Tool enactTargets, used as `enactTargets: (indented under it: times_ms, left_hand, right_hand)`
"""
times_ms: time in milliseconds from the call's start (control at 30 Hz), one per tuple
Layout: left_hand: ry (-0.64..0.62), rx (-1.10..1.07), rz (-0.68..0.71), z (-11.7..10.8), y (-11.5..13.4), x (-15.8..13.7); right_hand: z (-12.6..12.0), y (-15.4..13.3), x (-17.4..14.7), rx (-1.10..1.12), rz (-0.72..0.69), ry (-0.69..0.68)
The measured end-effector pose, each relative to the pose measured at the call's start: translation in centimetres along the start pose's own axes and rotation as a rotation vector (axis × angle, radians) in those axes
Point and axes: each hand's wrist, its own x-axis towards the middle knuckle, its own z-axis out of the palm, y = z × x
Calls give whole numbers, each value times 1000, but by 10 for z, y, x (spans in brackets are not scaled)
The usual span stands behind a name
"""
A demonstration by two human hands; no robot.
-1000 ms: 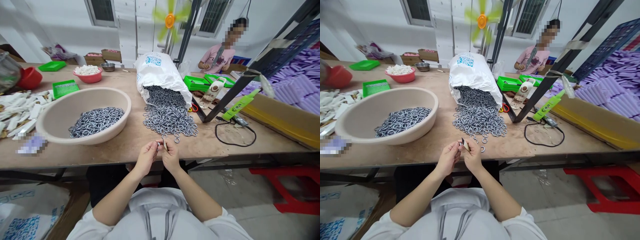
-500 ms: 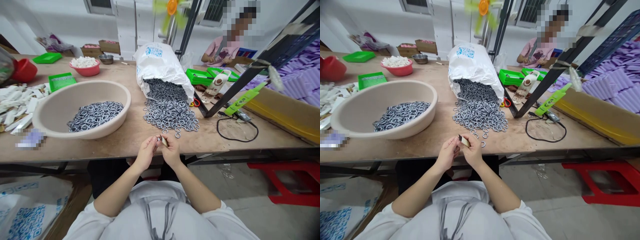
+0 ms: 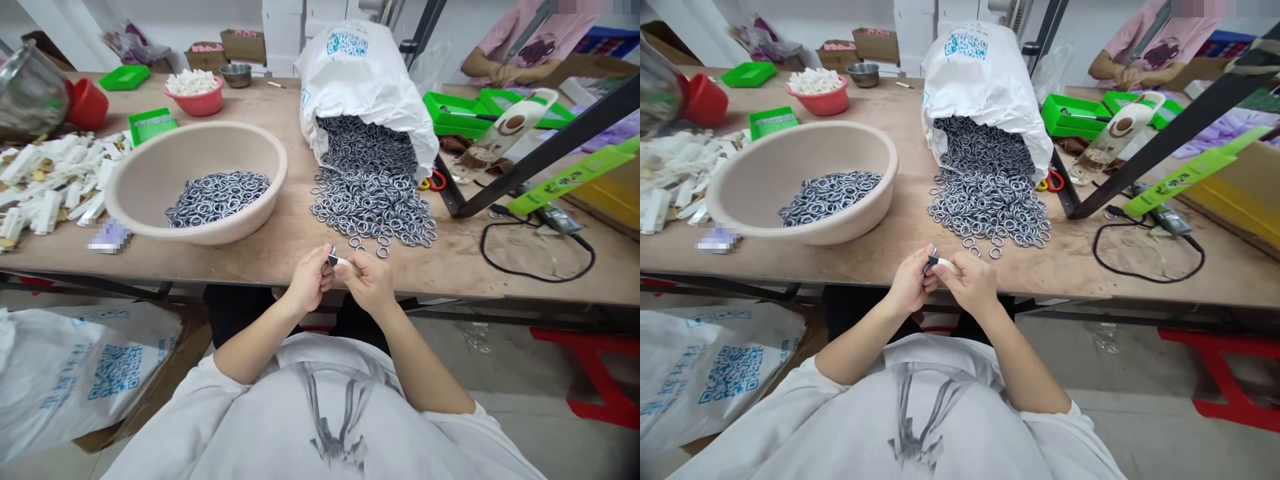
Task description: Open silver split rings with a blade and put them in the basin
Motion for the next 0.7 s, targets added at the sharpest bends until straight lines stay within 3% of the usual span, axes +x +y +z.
enactTargets:
  times_ms: [700]
  left_hand:
    - [-21,-27,-29,2,-5,-3]
  right_hand:
    - [4,1,-4,-81,-72,55]
